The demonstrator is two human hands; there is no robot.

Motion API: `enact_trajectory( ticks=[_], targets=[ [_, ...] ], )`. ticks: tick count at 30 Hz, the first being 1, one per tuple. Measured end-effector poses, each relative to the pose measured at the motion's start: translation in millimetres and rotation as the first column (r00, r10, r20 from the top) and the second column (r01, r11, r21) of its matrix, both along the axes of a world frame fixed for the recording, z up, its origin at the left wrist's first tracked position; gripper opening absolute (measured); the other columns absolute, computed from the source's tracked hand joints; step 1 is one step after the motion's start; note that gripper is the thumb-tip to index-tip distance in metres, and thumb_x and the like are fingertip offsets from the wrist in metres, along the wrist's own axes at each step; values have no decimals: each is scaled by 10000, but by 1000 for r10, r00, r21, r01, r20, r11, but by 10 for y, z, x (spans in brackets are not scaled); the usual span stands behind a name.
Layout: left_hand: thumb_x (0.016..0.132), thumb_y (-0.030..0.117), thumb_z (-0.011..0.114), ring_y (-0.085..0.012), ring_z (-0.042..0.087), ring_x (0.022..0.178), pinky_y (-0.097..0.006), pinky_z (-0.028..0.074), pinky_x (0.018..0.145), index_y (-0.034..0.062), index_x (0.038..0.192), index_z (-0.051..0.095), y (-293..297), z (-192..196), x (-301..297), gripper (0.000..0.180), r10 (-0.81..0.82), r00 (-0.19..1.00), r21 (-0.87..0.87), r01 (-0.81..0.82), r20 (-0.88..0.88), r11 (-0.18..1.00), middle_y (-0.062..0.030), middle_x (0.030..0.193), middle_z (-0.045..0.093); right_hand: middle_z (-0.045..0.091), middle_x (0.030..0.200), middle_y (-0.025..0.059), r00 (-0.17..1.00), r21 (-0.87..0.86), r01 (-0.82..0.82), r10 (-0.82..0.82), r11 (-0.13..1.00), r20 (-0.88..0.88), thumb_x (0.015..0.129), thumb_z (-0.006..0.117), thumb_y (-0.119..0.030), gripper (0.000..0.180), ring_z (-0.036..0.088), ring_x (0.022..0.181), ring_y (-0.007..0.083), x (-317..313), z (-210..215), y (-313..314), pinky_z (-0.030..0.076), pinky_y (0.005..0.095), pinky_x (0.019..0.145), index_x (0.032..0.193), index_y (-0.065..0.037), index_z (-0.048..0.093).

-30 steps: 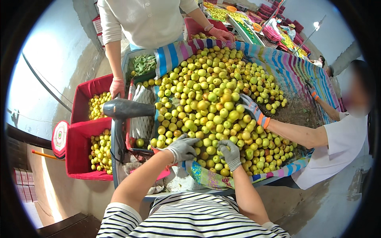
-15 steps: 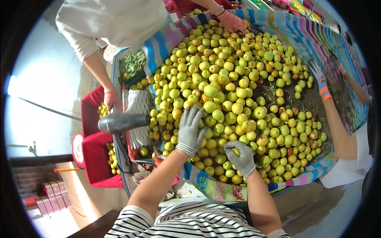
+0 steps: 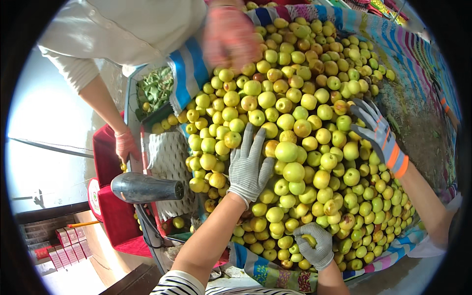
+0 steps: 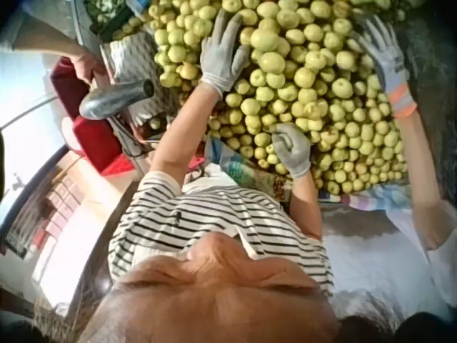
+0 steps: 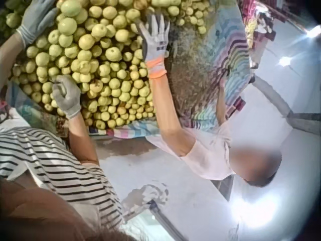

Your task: The person sorts green fruits by hand, picking them from a large pile on a table and placing them into red bins. The person wears gloves and works alongside others in a fruit processing area.

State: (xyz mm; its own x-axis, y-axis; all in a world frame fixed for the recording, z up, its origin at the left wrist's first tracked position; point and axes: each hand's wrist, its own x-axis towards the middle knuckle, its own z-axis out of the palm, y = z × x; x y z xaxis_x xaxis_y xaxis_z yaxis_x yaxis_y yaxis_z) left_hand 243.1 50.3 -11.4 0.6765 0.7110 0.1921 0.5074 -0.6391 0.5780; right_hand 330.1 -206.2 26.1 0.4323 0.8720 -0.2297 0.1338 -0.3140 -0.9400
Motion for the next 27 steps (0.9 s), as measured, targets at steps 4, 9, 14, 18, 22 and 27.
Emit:
enact_trajectory(
  ticks=[4, 9, 14, 18, 22, 27],
  targets=[
    [854, 297, 624, -445, 418, 1310, -462, 357, 1087, 72, 1411, 448, 288, -15, -9, 626, -69, 997, -64, 71, 37, 995, -219, 1514, 331, 693, 874, 115, 1000, -13, -1, 1, 1000, -26, 774, 687, -97, 169, 676, 768, 229, 25, -29, -9, 548, 327, 716, 922, -16, 676],
    [934, 297, 537, -350, 392, 1352, -433, 283, 1134, 102, 1360, 527, 717, -332, -452, 468, 138, 966, 271, -76, -217, 959, -151, 1485, 404, 687, 853, 107, 998, -26, -5, 4, 1000, -56, 774, 687, -124, 176, 670, 748, 227, 24, -15, 3, 546, 328, 702, 913, -15, 681],
    [946, 265, 498, -419, 343, 1362, -463, 241, 1152, 159, 1434, 460, 636, -445, -754, 500, 280, 944, 153, -255, -176, 955, -213, 1512, 337, 696, 895, 109, 998, -50, -7, 4, 999, -65, 786, 666, -91, 170, 679, 798, 216, 4, -12, 15, 548, 320, 743, 934, -6, 667],
    [862, 184, 554, -456, 306, 1367, -483, 260, 1146, 84, 1466, 373, 401, -358, -965, 639, 333, 942, -4, -333, -31, 943, -251, 1527, 274, 700, 886, 108, 994, -56, 19, -24, 998, -103, 789, 653, -56, 161, 679, 809, 203, -5, 2, 11, 547, 313, 752, 940, 2, 658],
    [807, 197, 660, -479, 382, 1302, -493, 293, 1116, 60, 1402, 457, -159, -4, -831, 644, 324, 945, -79, -321, 36, 944, -260, 1510, 304, 704, 890, 113, 992, -19, 48, -50, 999, -120, 794, 646, -47, 172, 680, 819, 194, -30, -68, -6, 551, 307, 764, 955, 10, 658],
    [817, 284, 700, -461, 364, 1336, -482, 301, 1125, 85, 1447, 398, -865, 207, -355, 726, -14, 996, -114, 24, 91, 993, -245, 1502, 322, 691, 867, 79, 981, -37, 71, -76, 997, -178, 827, 624, -67, 191, 645, 765, 125, -50, -32, -25, 534, 262, 713, 988, 26, 664]
  ],
)
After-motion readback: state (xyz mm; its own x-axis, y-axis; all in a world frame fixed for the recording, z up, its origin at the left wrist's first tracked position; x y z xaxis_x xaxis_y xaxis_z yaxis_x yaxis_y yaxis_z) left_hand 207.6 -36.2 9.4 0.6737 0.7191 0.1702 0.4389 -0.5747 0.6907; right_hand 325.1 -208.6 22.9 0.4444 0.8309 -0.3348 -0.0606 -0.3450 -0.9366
